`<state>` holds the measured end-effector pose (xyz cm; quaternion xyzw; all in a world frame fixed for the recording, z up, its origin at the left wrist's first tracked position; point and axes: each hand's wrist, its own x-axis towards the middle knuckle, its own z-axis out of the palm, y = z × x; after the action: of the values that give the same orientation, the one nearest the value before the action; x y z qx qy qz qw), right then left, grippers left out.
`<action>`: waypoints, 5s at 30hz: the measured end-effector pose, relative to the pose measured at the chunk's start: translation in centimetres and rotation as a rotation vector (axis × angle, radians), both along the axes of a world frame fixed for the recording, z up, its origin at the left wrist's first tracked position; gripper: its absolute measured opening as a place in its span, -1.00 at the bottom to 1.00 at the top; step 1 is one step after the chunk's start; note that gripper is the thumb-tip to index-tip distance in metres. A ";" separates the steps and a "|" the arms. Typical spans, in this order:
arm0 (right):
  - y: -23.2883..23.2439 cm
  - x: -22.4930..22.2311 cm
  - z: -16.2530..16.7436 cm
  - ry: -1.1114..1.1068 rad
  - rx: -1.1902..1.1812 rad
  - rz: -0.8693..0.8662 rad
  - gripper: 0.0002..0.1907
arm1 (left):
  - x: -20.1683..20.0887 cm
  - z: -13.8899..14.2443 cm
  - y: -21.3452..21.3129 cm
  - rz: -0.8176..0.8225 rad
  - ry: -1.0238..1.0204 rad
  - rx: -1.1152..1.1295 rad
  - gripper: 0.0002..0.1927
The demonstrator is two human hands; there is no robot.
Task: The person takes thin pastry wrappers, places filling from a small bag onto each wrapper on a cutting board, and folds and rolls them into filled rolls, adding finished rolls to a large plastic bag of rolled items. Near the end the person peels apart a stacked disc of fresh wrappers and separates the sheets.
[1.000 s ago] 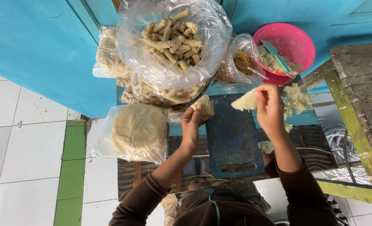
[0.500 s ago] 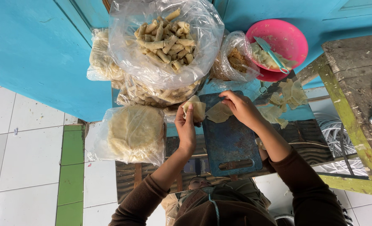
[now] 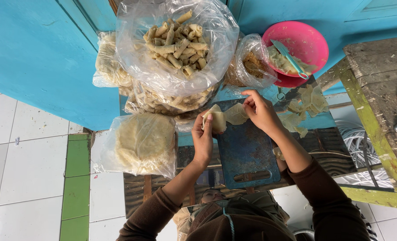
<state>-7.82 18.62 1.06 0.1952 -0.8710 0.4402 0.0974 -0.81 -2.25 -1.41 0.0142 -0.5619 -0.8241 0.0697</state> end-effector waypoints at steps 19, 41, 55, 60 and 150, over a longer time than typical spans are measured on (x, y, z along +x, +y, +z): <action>-2.7 4.4 3.5 0.474 0.110 0.152 -0.86 | 0.0 -1.2 -0.1 -0.240 -0.042 0.078 -0.51; 2.6 2.4 3.2 -0.018 -0.179 0.202 -0.75 | -0.2 0.1 -0.1 0.066 0.092 -0.034 -0.74; 1.3 2.1 2.6 -0.073 0.143 0.102 -0.62 | -0.7 -0.9 0.0 0.037 0.136 0.023 -0.72; 1.3 2.5 2.8 0.234 0.174 0.040 -0.63 | 0.1 -0.1 0.4 -0.076 0.144 -0.048 -0.55; 9.9 0.4 6.7 0.440 0.488 -0.348 -0.80 | 5.1 2.7 2.4 -0.193 0.356 -1.404 -0.67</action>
<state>-7.40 28.56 7.72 0.1520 -0.9287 0.1438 0.3063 4.30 0.14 1.28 -0.2176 -0.9368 -0.2622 0.0797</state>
